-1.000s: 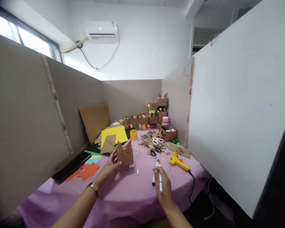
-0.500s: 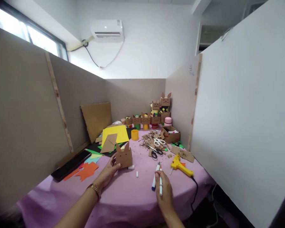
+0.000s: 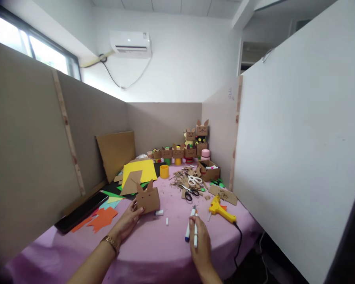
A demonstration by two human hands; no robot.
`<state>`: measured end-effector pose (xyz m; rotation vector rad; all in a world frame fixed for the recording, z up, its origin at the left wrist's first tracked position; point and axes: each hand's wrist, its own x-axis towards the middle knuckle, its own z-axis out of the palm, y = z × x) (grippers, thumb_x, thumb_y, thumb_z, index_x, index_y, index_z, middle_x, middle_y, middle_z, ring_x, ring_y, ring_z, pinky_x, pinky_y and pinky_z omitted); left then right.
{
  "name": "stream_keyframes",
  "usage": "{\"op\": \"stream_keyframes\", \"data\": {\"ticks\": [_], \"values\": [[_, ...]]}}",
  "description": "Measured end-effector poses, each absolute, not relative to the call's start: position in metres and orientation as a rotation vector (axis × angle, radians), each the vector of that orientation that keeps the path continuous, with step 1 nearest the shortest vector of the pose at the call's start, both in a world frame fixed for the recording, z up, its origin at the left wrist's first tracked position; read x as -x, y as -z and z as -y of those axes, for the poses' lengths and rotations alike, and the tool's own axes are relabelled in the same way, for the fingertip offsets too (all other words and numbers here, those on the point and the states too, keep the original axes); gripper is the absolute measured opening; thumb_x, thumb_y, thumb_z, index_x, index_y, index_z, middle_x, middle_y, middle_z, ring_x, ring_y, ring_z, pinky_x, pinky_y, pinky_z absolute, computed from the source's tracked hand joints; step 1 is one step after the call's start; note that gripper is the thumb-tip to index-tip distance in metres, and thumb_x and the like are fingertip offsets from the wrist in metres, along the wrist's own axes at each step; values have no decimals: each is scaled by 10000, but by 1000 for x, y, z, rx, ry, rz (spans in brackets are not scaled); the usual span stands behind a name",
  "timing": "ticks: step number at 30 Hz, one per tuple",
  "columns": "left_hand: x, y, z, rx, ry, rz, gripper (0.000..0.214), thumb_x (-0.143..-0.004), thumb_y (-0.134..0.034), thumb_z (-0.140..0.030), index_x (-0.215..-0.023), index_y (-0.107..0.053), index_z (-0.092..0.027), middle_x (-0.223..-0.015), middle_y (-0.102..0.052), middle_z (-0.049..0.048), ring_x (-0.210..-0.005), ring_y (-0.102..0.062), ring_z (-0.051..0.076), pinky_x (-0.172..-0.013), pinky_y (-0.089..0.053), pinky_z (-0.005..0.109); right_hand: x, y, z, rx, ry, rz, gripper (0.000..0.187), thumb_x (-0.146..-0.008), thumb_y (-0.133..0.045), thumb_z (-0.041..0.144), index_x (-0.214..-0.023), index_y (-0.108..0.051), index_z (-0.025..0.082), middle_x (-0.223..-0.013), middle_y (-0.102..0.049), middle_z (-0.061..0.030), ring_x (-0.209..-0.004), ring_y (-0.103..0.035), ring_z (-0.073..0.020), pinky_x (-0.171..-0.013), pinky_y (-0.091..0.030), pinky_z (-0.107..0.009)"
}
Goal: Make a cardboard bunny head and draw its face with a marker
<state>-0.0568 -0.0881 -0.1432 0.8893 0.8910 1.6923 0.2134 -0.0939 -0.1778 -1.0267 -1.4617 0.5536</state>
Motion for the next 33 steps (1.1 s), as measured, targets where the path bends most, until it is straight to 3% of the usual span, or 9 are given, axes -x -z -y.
{"op": "stream_keyframes", "data": {"ticks": [11,14,18,23,27,30,33], "values": [[53,136,104,-805,-1719,-932,304,-871,-559,-270,-1157,-541,-169,-1164,-595,80,-956,-618,217,-791,-533,422,-216,191,88,1044,-675,1360,500,-862,-411,530,-1157,-571,159,-1180,-625,-151,-1111,-559,-295,-940,-418,-425],[53,135,114,-778,-1718,-957,305,-871,-559,-271,-1157,-540,-169,-1161,-595,79,-949,-619,215,-785,-535,418,-217,190,90,1040,-704,1311,462,-837,-463,530,-1068,-620,162,-1086,-665,-127,-1037,-590,-288,-872,-453,-389],[46,134,129,-755,-1687,-941,296,-871,-558,-274,-1146,-547,-165,-1149,-601,78,-941,-621,213,-780,-536,414,-220,183,95,1036,-733,1241,367,-807,-521,519,-770,-651,177,-732,-674,-54,-743,-618,-233,-680,-473,-315],[16,133,162,-709,-1619,-911,244,-861,-571,-262,-1075,-587,-146,-1082,-645,71,-908,-637,200,-781,-528,399,-221,177,95,1005,-804,1088,311,-791,-547,474,-866,-618,180,-772,-676,-37,-740,-623,-203,-618,-482,-274],[-18,129,201,-685,-1560,-856,403,-686,-699,-164,-1080,-615,-148,-962,-731,78,-935,-663,248,-776,-512,305,-222,176,95,973,-857,996,292,-705,-639,420,-852,-615,170,-775,-675,-32,-698,-613,-185,-580,-473,-260],[-39,123,226,-662,-1531,-836,531,-704,-680,-207,-1204,-500,-212,-1046,-714,84,-981,-658,273,-788,-519,345,-228,165,113,946,-846,898,241,-694,-656,367,-814,-578,174,-690,-633,2,-616,-581,-149,-537,-447,-235],[-54,118,245,-641,-1483,-845,627,-647,-726,-209,-1197,-427,-238,-1081,-696,100,-952,-668,319,-762,-530,412,-236,140,156,874,-812,855,179,-756,-618,346,-777,-530,192,-596,-579,37,-569,-557,-124,-549,-449,-226]]}}
